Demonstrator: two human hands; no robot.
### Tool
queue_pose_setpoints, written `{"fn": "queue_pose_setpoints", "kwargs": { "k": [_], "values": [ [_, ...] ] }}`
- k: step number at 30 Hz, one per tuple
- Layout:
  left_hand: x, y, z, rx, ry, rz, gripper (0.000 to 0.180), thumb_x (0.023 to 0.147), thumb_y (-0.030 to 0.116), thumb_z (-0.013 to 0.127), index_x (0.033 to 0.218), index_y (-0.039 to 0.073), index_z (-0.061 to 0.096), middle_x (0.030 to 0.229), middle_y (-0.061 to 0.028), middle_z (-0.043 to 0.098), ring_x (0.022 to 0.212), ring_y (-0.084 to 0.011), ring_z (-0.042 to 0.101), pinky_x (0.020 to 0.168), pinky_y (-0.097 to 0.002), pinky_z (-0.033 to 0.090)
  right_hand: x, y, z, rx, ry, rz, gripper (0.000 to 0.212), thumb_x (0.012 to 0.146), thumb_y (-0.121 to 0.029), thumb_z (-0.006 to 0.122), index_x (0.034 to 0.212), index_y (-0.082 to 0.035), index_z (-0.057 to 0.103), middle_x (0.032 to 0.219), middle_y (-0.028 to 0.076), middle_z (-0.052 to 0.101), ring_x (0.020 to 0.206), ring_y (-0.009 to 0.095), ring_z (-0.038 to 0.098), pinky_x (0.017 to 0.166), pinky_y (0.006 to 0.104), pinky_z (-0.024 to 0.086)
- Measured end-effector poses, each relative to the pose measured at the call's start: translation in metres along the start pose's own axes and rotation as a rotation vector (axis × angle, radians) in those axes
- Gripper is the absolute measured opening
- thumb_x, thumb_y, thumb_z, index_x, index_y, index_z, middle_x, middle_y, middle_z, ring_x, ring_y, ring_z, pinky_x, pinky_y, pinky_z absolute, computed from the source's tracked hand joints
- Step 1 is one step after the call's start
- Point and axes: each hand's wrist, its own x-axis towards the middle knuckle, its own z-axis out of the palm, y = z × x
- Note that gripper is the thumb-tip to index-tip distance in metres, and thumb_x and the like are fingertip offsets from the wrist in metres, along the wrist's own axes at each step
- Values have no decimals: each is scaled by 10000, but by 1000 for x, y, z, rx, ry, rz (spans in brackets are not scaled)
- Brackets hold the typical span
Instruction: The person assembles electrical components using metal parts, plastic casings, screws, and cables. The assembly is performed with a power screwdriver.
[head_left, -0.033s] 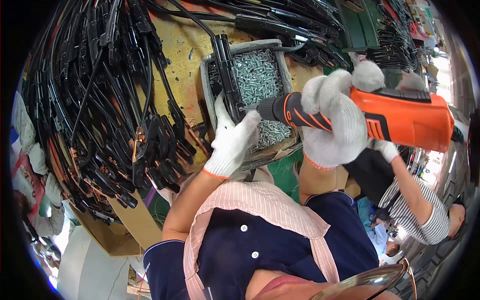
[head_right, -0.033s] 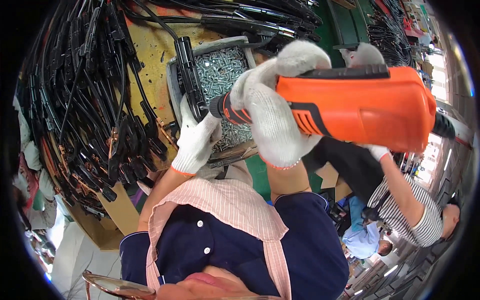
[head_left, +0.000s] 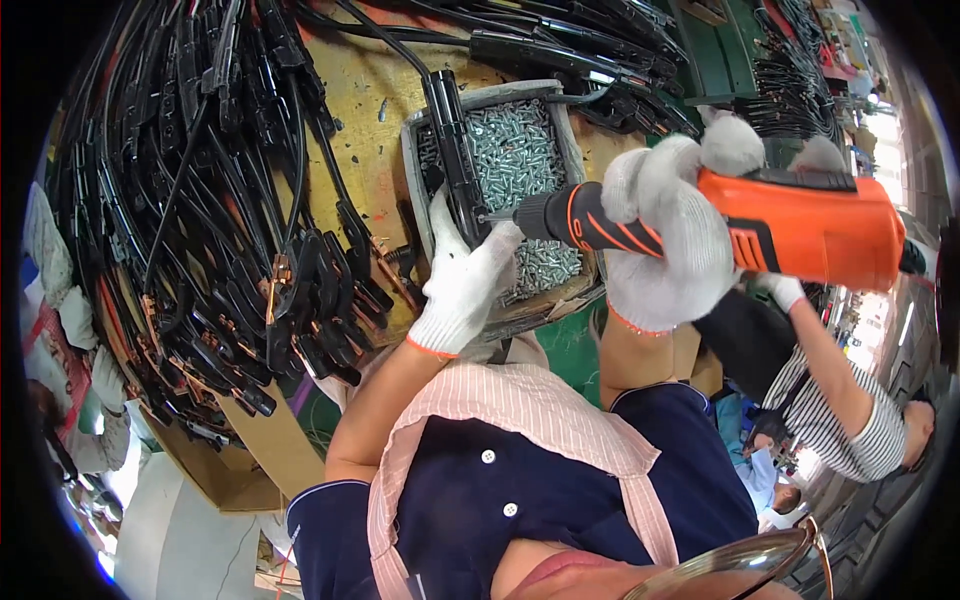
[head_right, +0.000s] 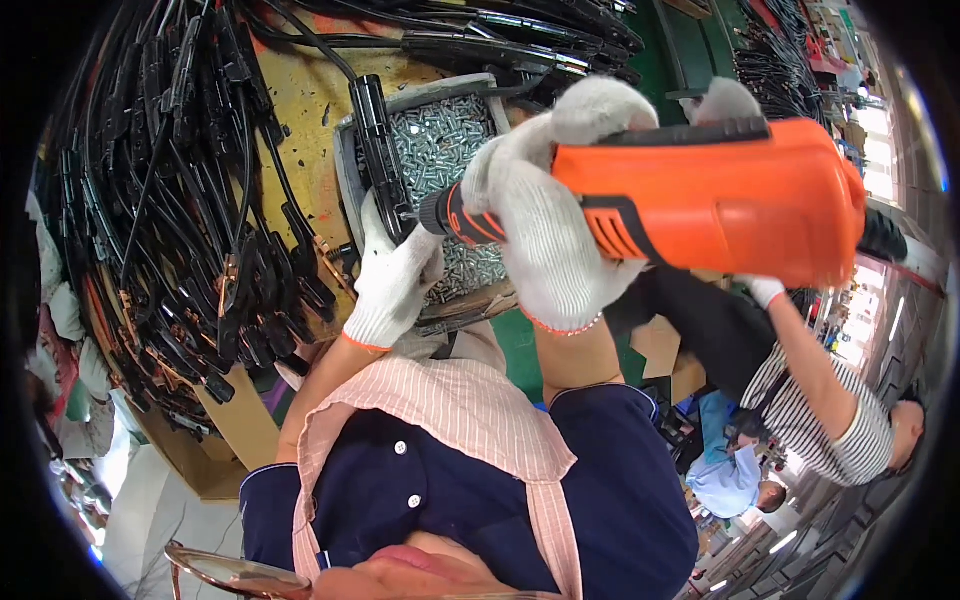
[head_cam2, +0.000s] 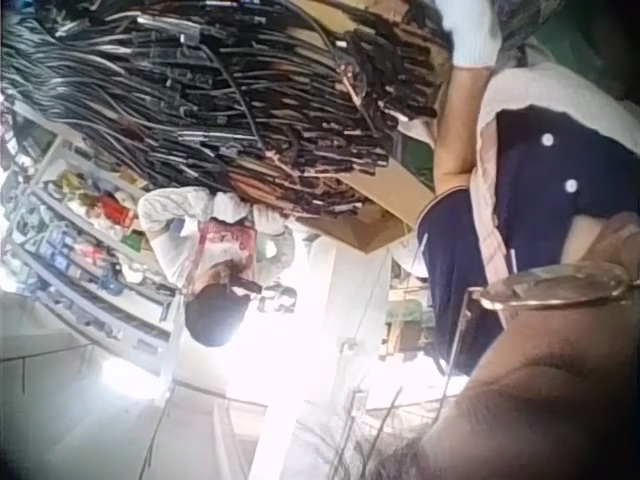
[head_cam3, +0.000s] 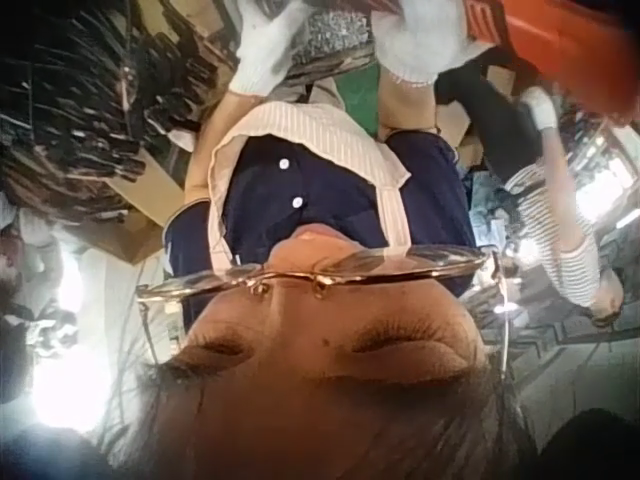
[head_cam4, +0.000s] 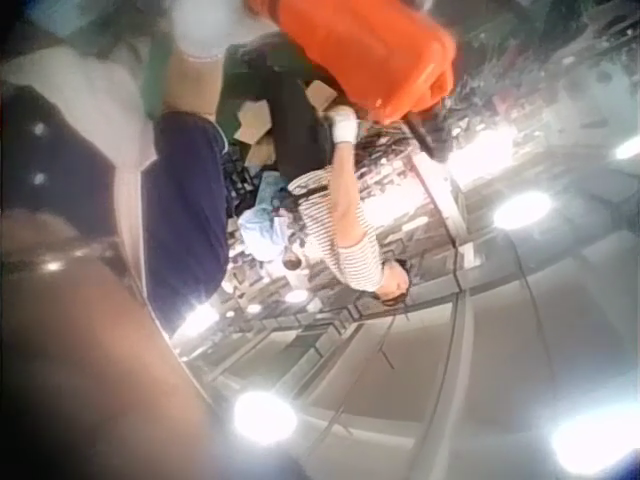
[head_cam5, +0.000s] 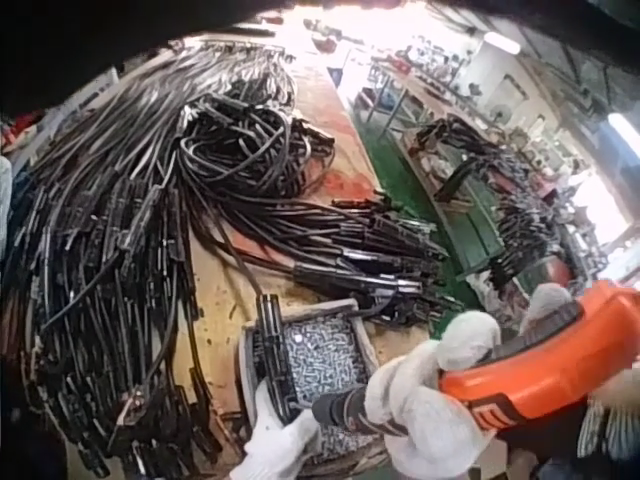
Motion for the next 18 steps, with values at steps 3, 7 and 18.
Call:
{"fn": "queue_pose_setpoints", "kwargs": {
  "k": [3,7,18],
  "values": [
    [-4,7,6,-5,20,-33,954,870,116,687,1518,138,-12,737,-27,509,515,-108,445,454,-260,357,2,-3,1,-35,46,6,853,794,128,542,1458,-313,238,1145,52,496,619,137,526,533,334,477],
    [-7,8,10,-7,47,-61,989,864,87,666,1517,175,-71,726,-24,494,525,-104,439,452,-246,341,2,-14,9,-23,107,-36,867,789,128,531,1467,-316,222,1132,49,482,618,130,515,530,330,469],
    [4,60,118,-239,-234,158,434,893,42,641,1185,151,340,811,-18,503,630,-109,510,491,-228,413,-56,-89,-105,189,431,-387,526,937,-154,594,1392,-100,337,1065,118,523,714,142,458,575,273,423]
  ]
}}
